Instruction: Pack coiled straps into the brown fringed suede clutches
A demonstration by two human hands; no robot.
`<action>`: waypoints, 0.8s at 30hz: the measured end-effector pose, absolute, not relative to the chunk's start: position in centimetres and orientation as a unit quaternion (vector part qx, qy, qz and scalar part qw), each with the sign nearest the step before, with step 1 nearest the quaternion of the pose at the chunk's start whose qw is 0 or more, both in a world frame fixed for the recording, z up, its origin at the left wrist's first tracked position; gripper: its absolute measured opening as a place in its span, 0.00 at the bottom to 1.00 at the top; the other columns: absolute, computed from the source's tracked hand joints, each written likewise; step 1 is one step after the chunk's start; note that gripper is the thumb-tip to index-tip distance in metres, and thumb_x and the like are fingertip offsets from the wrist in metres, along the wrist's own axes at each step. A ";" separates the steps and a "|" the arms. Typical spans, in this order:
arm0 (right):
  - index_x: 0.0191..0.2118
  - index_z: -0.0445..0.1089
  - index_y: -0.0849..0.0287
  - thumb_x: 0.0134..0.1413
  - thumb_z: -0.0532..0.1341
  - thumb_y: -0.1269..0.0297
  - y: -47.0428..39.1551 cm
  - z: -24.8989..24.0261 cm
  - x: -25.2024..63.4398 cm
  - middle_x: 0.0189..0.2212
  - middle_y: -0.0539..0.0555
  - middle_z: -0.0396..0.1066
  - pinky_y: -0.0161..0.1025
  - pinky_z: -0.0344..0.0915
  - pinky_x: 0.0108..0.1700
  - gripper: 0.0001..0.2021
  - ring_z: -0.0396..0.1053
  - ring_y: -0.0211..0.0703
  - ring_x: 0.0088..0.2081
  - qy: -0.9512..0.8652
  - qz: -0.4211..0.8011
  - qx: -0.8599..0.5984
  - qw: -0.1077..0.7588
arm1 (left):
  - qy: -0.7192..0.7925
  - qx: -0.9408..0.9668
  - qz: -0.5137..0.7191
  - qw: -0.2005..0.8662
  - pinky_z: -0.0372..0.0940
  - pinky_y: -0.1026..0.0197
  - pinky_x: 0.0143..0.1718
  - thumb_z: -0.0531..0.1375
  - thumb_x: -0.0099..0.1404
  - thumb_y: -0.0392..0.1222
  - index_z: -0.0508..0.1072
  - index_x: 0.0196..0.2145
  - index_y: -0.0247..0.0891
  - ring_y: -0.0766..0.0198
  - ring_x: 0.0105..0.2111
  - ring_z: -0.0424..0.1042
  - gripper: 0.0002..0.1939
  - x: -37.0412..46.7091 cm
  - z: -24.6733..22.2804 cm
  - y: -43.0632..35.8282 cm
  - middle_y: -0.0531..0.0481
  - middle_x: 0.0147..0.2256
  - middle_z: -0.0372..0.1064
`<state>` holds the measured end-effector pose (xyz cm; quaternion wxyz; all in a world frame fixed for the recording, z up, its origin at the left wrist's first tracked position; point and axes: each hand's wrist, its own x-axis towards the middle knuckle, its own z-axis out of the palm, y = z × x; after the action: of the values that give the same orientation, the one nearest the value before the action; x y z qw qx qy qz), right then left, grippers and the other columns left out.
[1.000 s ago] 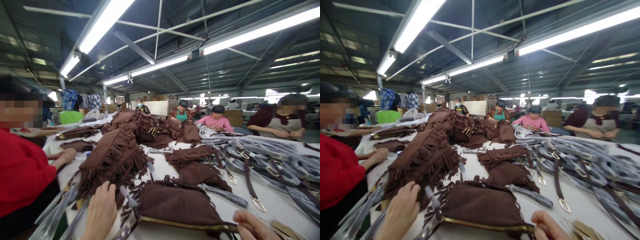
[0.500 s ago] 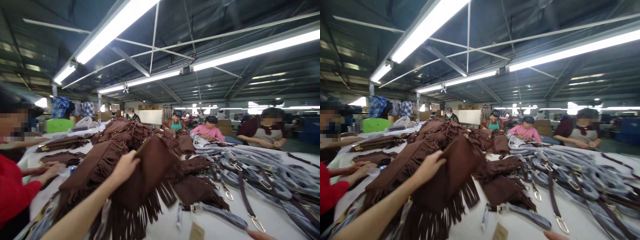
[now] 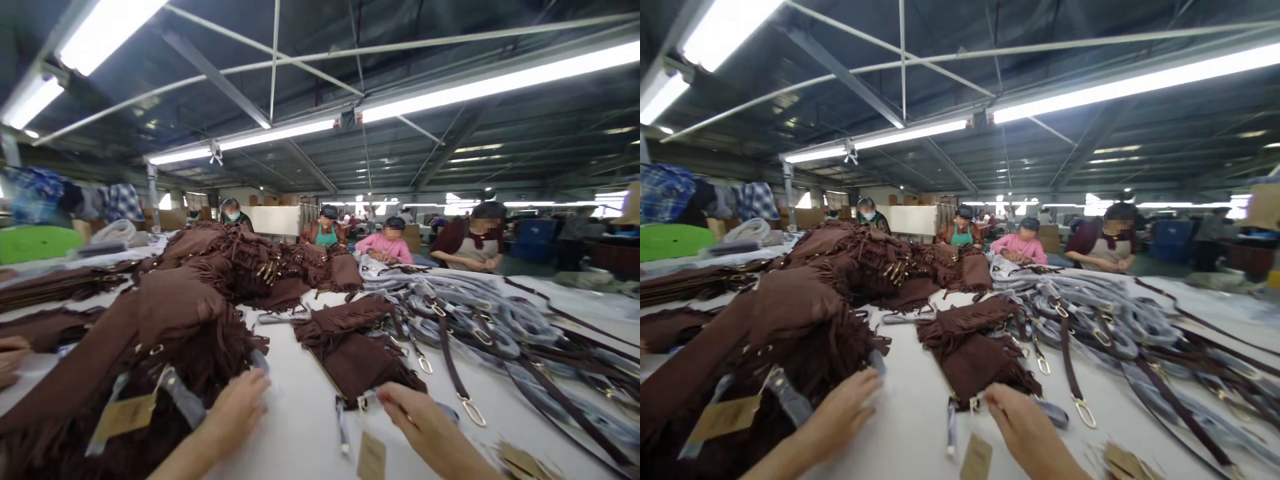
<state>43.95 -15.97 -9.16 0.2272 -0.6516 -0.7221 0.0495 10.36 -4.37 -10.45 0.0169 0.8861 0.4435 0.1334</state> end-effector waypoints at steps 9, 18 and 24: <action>0.54 0.65 0.61 0.55 0.55 0.81 3.4 -10.2 40.9 0.58 0.67 0.62 0.43 0.67 0.41 0.21 0.75 0.50 0.41 -0.668 -0.071 -0.733 0.105 | 0.410 0.880 0.241 -0.002 0.63 0.54 0.56 0.52 0.60 0.28 0.74 0.46 0.42 0.53 0.53 0.68 0.20 10.3 -19.6 -2.6 0.44 0.53 0.70; 0.43 0.70 0.60 0.50 0.47 0.81 1.7 -3.7 42.4 0.44 0.59 0.71 0.44 0.61 0.53 0.20 0.68 0.48 0.49 -0.700 -0.038 -0.645 0.305 | 0.451 0.855 0.247 0.068 0.60 0.46 0.58 0.51 0.59 0.29 0.74 0.45 0.39 0.50 0.54 0.66 0.19 11.4 -18.1 -3.8 0.41 0.54 0.68; 0.47 0.69 0.57 0.59 0.53 0.68 -7.5 -1.0 42.2 0.53 0.55 0.68 0.45 0.59 0.60 0.13 0.65 0.46 0.55 -0.717 0.140 -0.498 0.467 | 0.474 0.763 0.322 0.300 0.59 0.48 0.58 0.50 0.61 0.35 0.65 0.57 0.36 0.54 0.55 0.65 0.25 10.5 -14.9 -6.2 0.39 0.57 0.64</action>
<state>42.19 -7.54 -0.99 0.4673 -0.4983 -0.7167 0.1400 10.55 -6.19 -14.93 0.3000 0.7630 0.4736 0.3218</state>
